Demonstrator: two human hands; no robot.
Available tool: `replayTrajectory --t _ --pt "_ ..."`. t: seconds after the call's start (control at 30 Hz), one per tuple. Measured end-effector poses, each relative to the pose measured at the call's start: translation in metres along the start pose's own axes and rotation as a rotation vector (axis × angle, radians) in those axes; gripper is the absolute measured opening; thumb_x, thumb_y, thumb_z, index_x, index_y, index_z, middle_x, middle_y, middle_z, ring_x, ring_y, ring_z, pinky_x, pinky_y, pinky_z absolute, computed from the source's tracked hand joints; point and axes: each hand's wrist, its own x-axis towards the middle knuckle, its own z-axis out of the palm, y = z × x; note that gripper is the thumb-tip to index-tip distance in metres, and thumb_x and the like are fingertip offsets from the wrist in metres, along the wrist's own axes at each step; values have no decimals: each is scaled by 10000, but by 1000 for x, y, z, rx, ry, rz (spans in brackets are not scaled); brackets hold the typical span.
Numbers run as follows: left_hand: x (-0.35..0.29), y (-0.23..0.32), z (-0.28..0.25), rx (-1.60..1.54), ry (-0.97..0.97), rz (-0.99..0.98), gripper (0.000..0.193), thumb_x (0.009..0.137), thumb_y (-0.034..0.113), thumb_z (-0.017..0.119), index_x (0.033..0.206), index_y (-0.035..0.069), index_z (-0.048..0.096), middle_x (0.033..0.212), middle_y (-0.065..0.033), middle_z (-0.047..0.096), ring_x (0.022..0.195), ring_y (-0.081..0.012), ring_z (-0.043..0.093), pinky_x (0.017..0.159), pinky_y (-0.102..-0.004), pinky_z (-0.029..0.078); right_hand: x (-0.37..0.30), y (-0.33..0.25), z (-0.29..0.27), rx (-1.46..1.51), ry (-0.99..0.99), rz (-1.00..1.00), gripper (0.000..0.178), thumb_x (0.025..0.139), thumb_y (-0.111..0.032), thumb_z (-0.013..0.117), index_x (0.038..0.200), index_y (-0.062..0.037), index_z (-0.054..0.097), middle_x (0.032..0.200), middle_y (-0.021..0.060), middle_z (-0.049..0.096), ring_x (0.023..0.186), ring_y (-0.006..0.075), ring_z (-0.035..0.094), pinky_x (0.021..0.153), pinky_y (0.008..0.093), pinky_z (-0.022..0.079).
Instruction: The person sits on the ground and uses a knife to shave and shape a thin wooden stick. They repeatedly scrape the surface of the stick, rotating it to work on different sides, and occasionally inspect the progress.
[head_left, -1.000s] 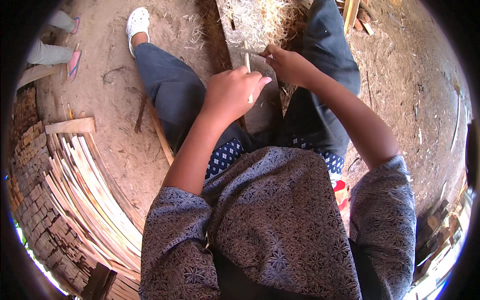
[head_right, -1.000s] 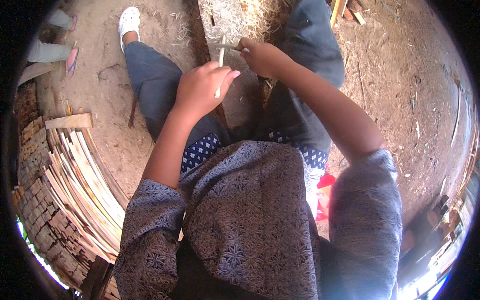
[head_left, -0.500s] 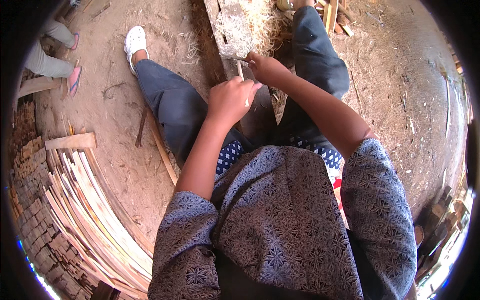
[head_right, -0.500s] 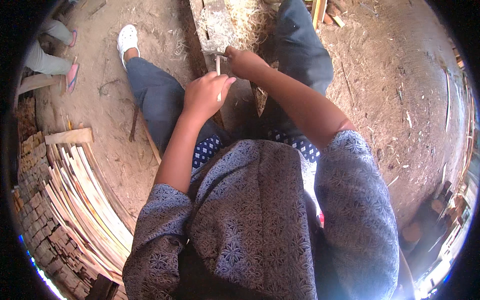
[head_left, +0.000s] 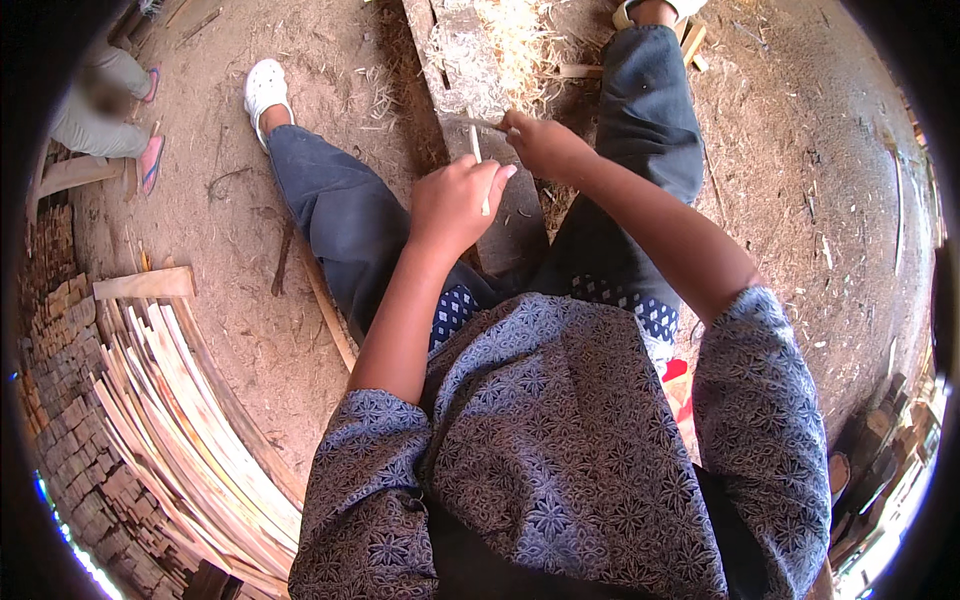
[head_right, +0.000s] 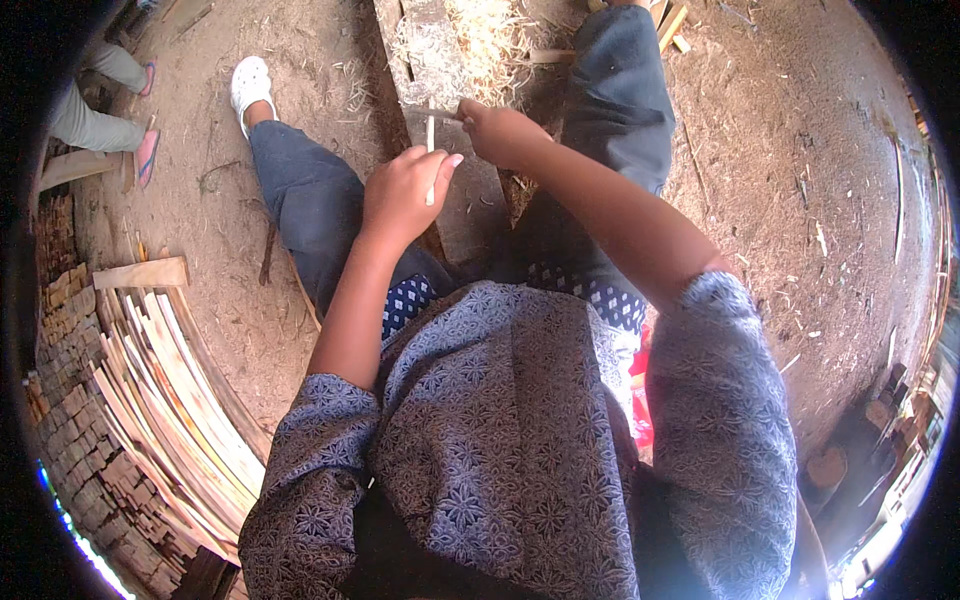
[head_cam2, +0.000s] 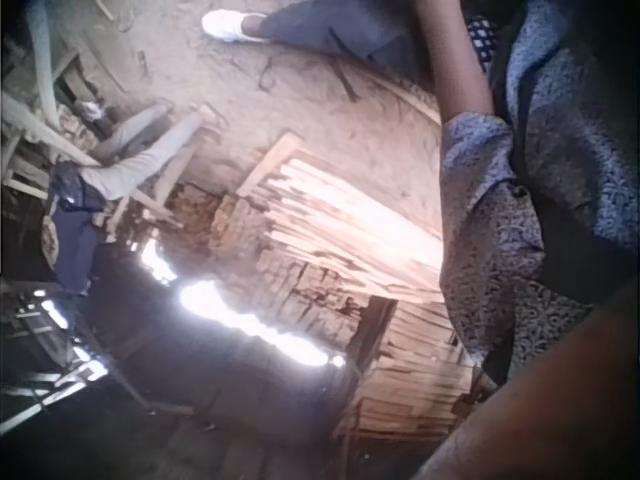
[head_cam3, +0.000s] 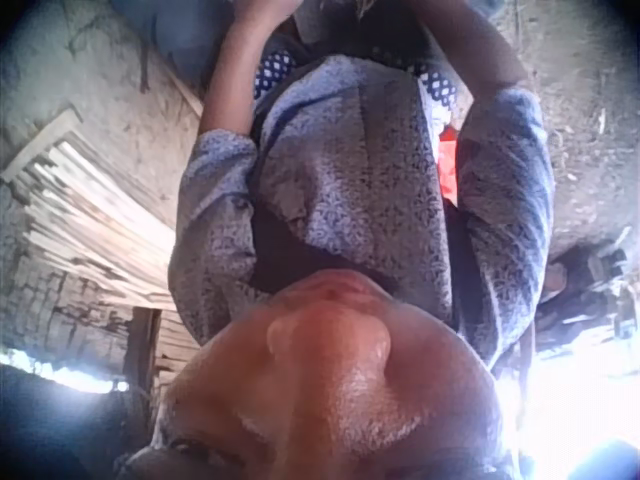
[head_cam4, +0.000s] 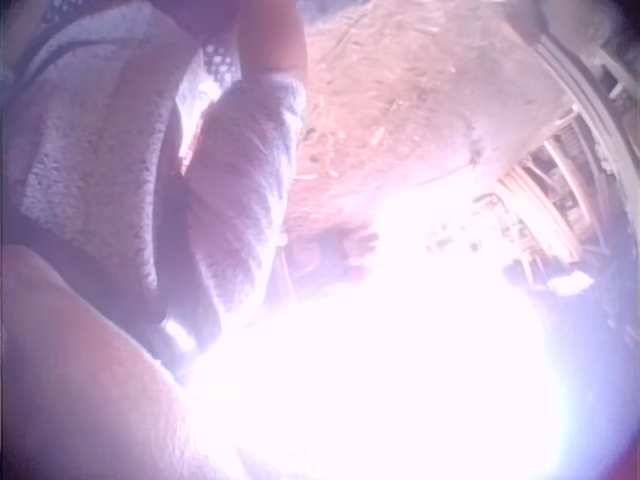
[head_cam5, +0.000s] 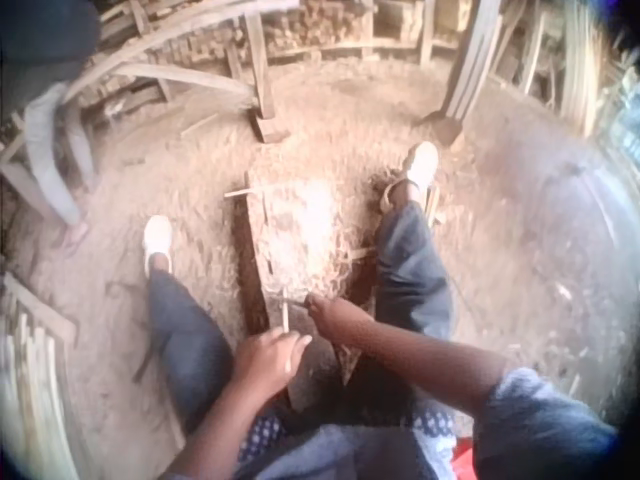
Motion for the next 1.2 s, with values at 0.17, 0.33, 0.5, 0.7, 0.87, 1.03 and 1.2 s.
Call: replayTrajectory --t 0.17,0.33,0.5,0.7,0.87,1.03,1.2 --pt "4 1 5 -34 70 10 284 997 300 588 911 53 700 845 -149 663 766 -386 658 644 -479 522 37 22 11 -10 35 15 271 997 -204 563 1247 -101 580 918 253 701 847 436 698 737 506 547" --pt "0 -1 10 -36 118 22 265 988 291 601 918 58 705 848 -147 663 754 -385 658 623 -470 521 -33 4 -11 154 -20 -213 232 1008 -218 566 1213 -111 583 898 234 696 841 444 686 728 504 530" --pt "-2 6 13 40 84 8 265 989 296 604 914 62 704 835 -140 652 746 -384 656 620 -465 521 -34 7 -6 188 55 -262 189 1014 -204 532 1173 -115 581 892 226 696 829 445 684 726 517 523" --pt "6 12 13 -13 130 -9 265 990 295 604 894 67 698 799 -140 644 735 -375 655 625 -466 518 46 15 5 -1 24 -88 288 1004 -249 509 1254 -121 570 933 228 708 875 451 690 762 528 531" --pt "7 5 8 -67 125 -54 265 1007 269 575 938 47 703 873 -162 676 784 -401 656 666 -477 513 31 18 9 97 -15 -95 274 1000 -253 542 1247 -137 569 974 221 708 905 440 690 784 513 529" --pt "-1 5 12 -78 160 -46 279 1011 280 567 924 47 692 860 -159 671 792 -402 658 668 -477 513 -48 -7 -22 258 -94 -225 221 1030 -236 542 1216 -120 570 1044 192 708 953 423 677 821 465 527" --pt "1 11 15 6 125 -52 276 1006 292 573 899 66 691 828 -141 665 758 -382 660 649 -474 518 -1 18 0 129 -26 -153 246 1002 -235 560 1220 -123 569 983 204 709 916 436 678 798 482 529"
